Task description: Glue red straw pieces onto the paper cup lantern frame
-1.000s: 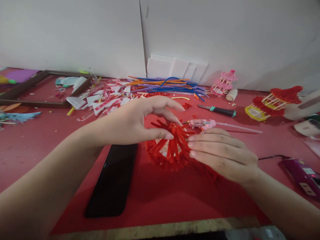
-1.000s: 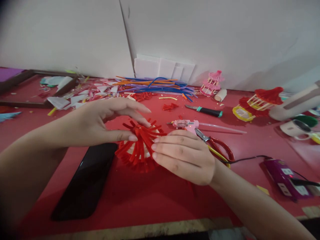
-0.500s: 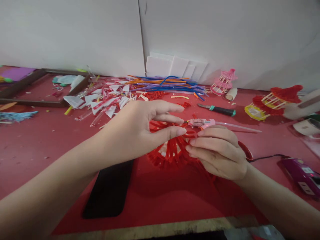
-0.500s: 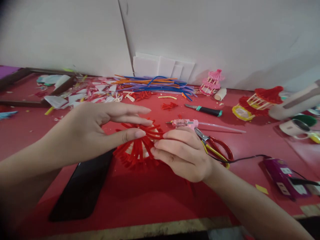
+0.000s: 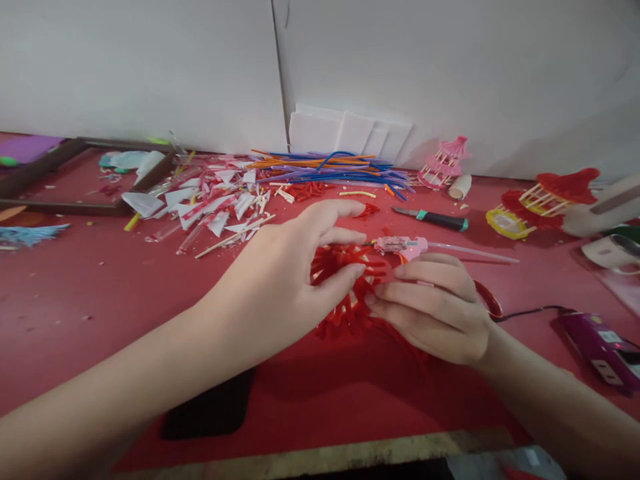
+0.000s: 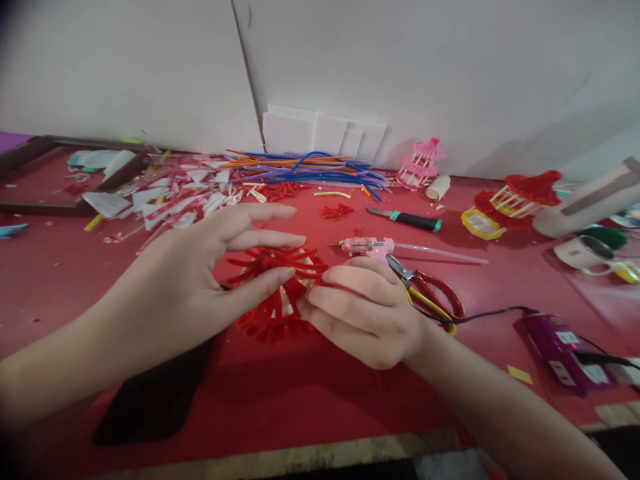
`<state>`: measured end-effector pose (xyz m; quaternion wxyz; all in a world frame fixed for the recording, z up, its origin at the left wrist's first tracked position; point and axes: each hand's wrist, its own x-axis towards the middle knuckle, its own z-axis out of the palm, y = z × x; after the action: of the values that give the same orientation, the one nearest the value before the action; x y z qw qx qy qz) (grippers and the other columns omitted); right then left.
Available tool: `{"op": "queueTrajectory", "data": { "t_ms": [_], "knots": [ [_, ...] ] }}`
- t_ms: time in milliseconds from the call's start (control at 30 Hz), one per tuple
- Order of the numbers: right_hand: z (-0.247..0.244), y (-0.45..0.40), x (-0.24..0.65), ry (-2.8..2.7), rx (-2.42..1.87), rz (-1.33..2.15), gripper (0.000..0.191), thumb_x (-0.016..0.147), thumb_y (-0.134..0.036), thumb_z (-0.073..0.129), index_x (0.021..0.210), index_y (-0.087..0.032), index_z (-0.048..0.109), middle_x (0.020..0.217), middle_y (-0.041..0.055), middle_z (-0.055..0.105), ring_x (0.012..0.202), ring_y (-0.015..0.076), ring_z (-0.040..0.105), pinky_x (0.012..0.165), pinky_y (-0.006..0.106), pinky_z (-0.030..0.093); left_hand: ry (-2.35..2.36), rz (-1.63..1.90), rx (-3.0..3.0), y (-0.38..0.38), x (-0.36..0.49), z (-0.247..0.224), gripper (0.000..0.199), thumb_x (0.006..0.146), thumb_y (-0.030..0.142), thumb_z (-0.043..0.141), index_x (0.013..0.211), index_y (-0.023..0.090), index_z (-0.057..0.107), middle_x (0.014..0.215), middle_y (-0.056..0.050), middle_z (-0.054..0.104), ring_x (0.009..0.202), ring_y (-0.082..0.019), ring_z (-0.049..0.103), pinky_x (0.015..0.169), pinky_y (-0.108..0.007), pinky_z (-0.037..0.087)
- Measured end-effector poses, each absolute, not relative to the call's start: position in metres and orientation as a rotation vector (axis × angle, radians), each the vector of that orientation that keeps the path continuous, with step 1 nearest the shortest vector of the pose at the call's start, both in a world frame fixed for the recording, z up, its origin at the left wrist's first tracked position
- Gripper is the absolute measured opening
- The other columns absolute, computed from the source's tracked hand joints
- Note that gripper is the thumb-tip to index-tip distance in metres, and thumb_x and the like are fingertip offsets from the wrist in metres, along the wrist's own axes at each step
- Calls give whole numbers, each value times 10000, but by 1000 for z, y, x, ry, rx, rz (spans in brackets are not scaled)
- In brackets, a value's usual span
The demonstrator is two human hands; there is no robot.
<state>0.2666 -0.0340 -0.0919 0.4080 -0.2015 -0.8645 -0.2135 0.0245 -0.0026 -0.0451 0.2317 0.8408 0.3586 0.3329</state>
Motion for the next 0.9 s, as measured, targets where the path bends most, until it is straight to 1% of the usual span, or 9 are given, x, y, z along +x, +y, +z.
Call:
{"op": "queueTrajectory", "data": {
  "t_ms": [133,267,333,400,467,633,767,900],
  "knots": [
    [-89,-34,267,-2177,-512,-569,126,868,-124,844,852,-237,789,928,-28,819,883,171,734,825,335,653,975,933,2346,-2,25,-46,433,954,297,675,1368,263,552,1196,-32,813,1084,-258,797,936,-350,630],
    [-88,-34,265,-2177,-518,-558,125,861,-102,841,879,-216,791,930,-11,814,905,179,728,829,345,642,963,950,2369,-3,26,-47,401,960,280,664,1344,265,546,1129,-22,823,1004,-239,797,877,-336,622],
    [-90,-34,265,-2178,-526,-547,132,858,-91,836,856,-213,784,939,-5,808,921,184,727,845,357,631,949,946,2379,-4,26,-47,412,967,291,657,1360,263,534,1152,-32,820,969,-233,795,827,-330,618],
    [-91,-34,265,-2178,-541,-540,140,862,-85,826,833,-212,774,951,1,801,944,187,725,858,365,627,979,917,2377,-6,27,-46,443,980,327,652,1395,258,512,1183,-39,813,867,-214,788,763,-335,610],
    [-92,-34,266,-2180,-559,-534,153,869,-78,813,827,-218,766,965,1,794,971,185,721,871,360,635,1041,884,2374,-8,27,-45,463,984,340,652,1413,250,500,1200,-39,807,819,-203,779,742,-345,604],
    [-92,-34,264,-2187,-574,-521,161,893,-81,783,863,-237,757,968,-5,787,976,182,725,900,357,670,1078,877,2412,-10,29,-45,465,957,225,671,1392,201,506,1206,-42,793,932,-206,782,803,-342,599],
    [-91,-34,263,-2177,-580,-507,161,920,-84,750,868,-236,750,956,-1,783,964,183,727,905,349,667,1063,938,2464,-11,32,-49,482,942,154,687,1388,161,505,1198,-47,783,1075,-204,751,947,-334,586],
    [-92,-35,264,-2182,-602,-467,122,929,-88,737,918,-206,766,961,16,780,967,178,724,930,333,655,1076,941,2462,-14,34,-50,469,956,147,652,1401,151,502,1206,-61,779,1114,-213,742,945,-326,589]
  ]
}}
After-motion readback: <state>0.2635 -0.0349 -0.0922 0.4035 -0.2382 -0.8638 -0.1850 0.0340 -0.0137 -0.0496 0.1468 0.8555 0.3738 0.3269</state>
